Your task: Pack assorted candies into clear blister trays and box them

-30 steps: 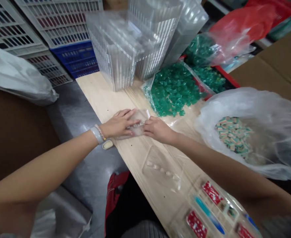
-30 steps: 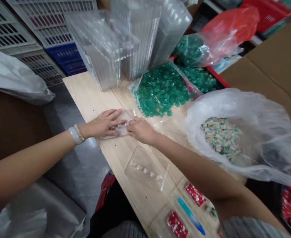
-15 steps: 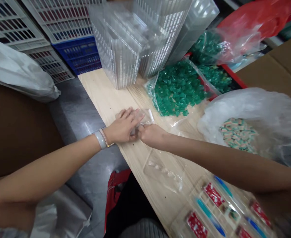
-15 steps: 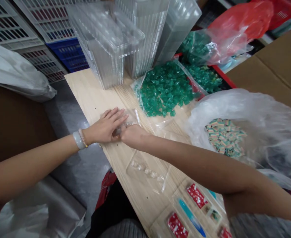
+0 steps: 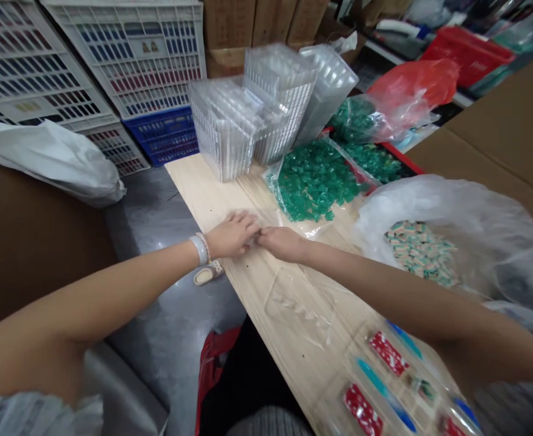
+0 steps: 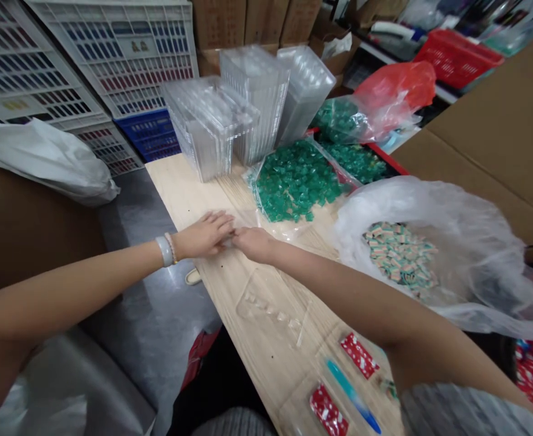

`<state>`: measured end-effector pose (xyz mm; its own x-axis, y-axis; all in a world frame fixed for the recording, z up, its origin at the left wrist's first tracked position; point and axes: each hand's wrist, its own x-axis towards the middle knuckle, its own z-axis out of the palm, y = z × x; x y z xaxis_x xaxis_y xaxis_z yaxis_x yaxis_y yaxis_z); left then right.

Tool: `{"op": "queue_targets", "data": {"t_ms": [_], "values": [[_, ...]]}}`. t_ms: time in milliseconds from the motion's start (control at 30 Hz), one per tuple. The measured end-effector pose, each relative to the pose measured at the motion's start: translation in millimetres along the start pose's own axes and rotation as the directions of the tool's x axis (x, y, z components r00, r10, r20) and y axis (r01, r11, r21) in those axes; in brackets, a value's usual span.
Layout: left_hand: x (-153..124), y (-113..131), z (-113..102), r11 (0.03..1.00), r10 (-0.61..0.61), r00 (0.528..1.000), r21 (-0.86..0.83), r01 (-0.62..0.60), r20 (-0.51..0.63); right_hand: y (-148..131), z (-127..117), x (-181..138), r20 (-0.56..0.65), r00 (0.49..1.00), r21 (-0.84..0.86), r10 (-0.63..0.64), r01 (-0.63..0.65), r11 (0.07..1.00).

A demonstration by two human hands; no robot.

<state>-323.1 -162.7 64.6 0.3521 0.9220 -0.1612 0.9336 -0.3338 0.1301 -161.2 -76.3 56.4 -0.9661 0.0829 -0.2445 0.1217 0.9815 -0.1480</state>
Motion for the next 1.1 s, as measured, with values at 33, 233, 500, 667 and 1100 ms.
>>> {"op": "queue_targets", "data": {"t_ms": [33, 233, 500, 667, 1100], "values": [[0.1, 3.0, 0.8, 1.0, 0.001, 1.0, -0.016, -0.001, 0.001, 0.2, 1.6, -1.1, -0.014, 1.0, 0.011, 0.026, -0.026, 1.0], [-3.3, 12.8, 7.6, 0.981, -0.043, 0.998, -0.191, 0.033, -0.05, -13.5, 18.1, -16.7, -0.24, 0.962, -0.043, 0.133, -0.148, 0.988], [-0.2, -10.3, -32.6, 0.714, -0.344, 0.903, -0.696, 0.074, -0.258, -24.0, 37.2, -16.7, -0.314, 0.941, -0.095, 0.127, -0.164, 0.982], [-61.4, 8.3, -105.5, 0.742, -0.526, 0.753, -0.646, 0.178, -0.395, -19.3, 35.5, -14.8, -0.291, 0.954, -0.068, 0.069, -0.093, 0.993], [-34.2, 6.7, -3.4, 0.762, -0.634, 0.715, -0.082, 0.642, -0.295, -17.9, -10.1, -12.2, -0.2, 0.972, 0.054, 0.127, -0.118, 0.992]]}}
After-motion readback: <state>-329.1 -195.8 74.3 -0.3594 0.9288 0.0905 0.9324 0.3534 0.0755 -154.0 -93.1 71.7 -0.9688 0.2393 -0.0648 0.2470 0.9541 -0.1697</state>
